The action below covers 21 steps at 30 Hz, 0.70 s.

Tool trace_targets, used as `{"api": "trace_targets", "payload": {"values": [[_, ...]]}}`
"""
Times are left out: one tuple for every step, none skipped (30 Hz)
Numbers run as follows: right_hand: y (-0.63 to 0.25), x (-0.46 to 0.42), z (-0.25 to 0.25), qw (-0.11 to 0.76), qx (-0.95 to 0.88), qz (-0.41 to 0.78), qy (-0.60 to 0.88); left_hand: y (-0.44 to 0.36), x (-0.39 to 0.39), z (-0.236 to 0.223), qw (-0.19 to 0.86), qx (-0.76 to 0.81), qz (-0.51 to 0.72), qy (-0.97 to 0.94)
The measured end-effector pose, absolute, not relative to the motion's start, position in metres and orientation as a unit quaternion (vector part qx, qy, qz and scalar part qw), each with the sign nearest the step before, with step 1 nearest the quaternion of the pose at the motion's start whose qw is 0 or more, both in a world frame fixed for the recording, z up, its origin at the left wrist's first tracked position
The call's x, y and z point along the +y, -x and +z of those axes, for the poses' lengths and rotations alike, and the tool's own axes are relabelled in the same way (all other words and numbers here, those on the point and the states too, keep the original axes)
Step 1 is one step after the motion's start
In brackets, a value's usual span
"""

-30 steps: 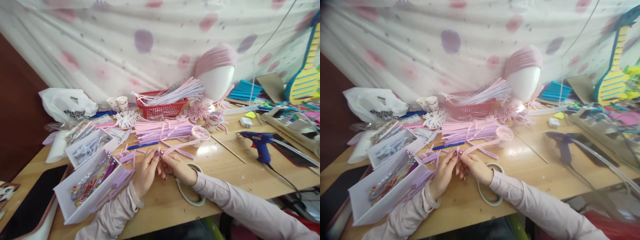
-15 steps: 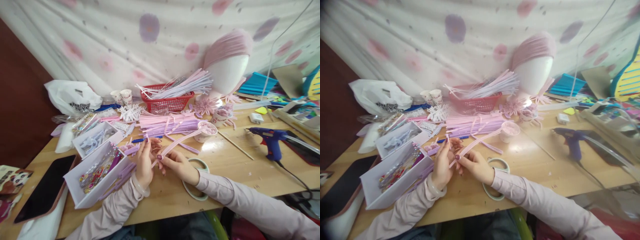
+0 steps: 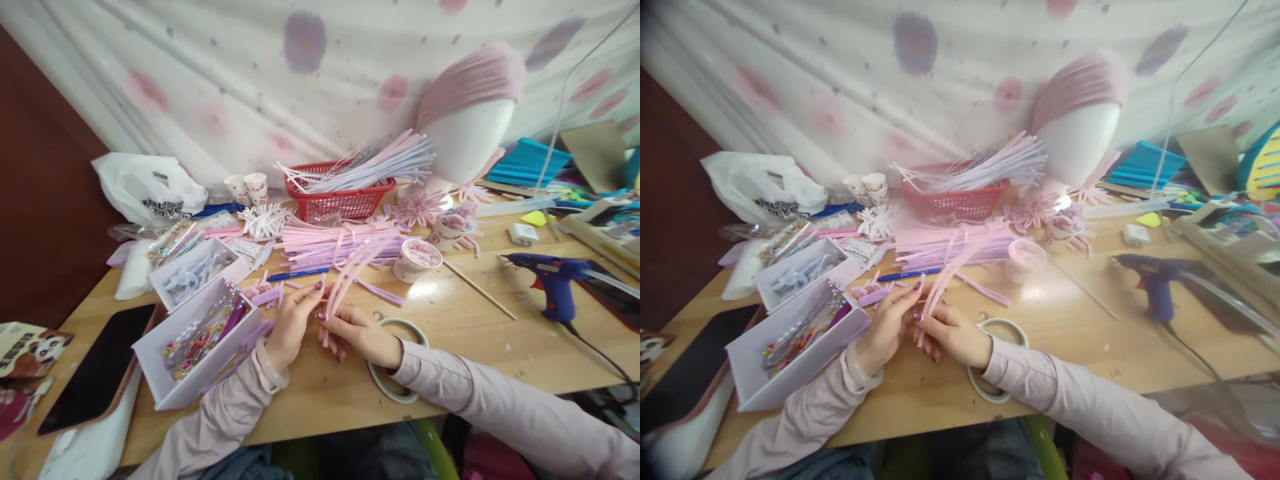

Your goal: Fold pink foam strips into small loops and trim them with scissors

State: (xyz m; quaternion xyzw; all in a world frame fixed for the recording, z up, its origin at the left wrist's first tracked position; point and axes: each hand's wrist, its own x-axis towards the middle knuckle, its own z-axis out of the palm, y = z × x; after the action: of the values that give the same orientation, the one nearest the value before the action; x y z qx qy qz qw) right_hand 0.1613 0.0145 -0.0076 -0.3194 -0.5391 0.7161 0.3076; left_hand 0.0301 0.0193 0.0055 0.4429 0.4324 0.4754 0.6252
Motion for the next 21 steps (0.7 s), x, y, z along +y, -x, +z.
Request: {"api": "trace_targets", "payload": {"values": [[-0.162,0.015,-0.008,0.296,-0.544,0.713,0.329,-0.029,0.019,0.006,0.642,0.418,0.455,-0.455],[-0.163,0.015,-0.007,0.282,-0.550,0.711,0.337,-0.028,0.019,0.006,0.658,0.405,0.436,-0.462],[-0.164,0.015,-0.007,0.266,-0.557,0.709,0.341,-0.028,0.019,0.005,0.669,0.397,0.421,-0.467],[-0.164,0.015,-0.006,0.251,-0.563,0.708,0.344,-0.029,0.018,0.005,0.670,0.399,0.411,-0.472],[-0.165,0.015,-0.005,0.238,-0.570,0.707,0.345,-0.029,0.018,0.005,0.666,0.404,0.406,-0.478],[-0.165,0.015,-0.003,0.230,-0.576,0.705,0.343,-0.030,0.018,0.004,0.659,0.410,0.404,-0.485],[-0.165,0.016,-0.002,0.232,-0.584,0.700,0.338,-0.031,0.018,0.003,0.650,0.413,0.407,-0.492],[-0.165,0.016,0.000,0.247,-0.592,0.691,0.332,-0.031,0.018,0.003,0.637,0.413,0.417,-0.500],[-0.165,0.017,0.001,0.274,-0.600,0.678,0.324,-0.031,0.018,0.003,0.622,0.410,0.429,-0.510],[-0.166,0.018,0.002,0.305,-0.605,0.663,0.318,-0.032,0.018,0.002,0.605,0.406,0.444,-0.522],[-0.166,0.020,0.003,0.337,-0.606,0.648,0.314,-0.032,0.018,0.002,0.587,0.402,0.455,-0.535],[-0.167,0.021,0.003,0.365,-0.604,0.635,0.313,-0.032,0.018,0.002,0.569,0.401,0.463,-0.549],[-0.168,0.023,0.003,0.385,-0.601,0.625,0.315,-0.031,0.018,0.002,0.551,0.401,0.467,-0.564],[-0.170,0.024,0.003,0.390,-0.600,0.621,0.320,-0.031,0.018,0.002,0.537,0.402,0.470,-0.573],[-0.171,0.025,0.003,0.382,-0.601,0.621,0.326,-0.031,0.019,0.002,0.530,0.402,0.474,-0.577],[-0.173,0.027,0.003,0.369,-0.601,0.625,0.333,-0.031,0.019,0.001,0.528,0.402,0.480,-0.573],[-0.174,0.028,0.004,0.359,-0.599,0.630,0.339,-0.031,0.019,0.001,0.533,0.402,0.488,-0.562],[-0.176,0.030,0.005,0.358,-0.593,0.635,0.342,-0.030,0.020,0.000,0.542,0.404,0.496,-0.545],[-0.178,0.031,0.006,0.368,-0.583,0.637,0.345,-0.030,0.020,0.000,0.551,0.408,0.503,-0.526],[-0.179,0.033,0.008,0.391,-0.571,0.632,0.349,-0.029,0.021,0.000,0.561,0.414,0.504,-0.510],[-0.181,0.035,0.010,0.420,-0.559,0.621,0.354,-0.028,0.021,0.000,0.571,0.421,0.500,-0.497]]}}
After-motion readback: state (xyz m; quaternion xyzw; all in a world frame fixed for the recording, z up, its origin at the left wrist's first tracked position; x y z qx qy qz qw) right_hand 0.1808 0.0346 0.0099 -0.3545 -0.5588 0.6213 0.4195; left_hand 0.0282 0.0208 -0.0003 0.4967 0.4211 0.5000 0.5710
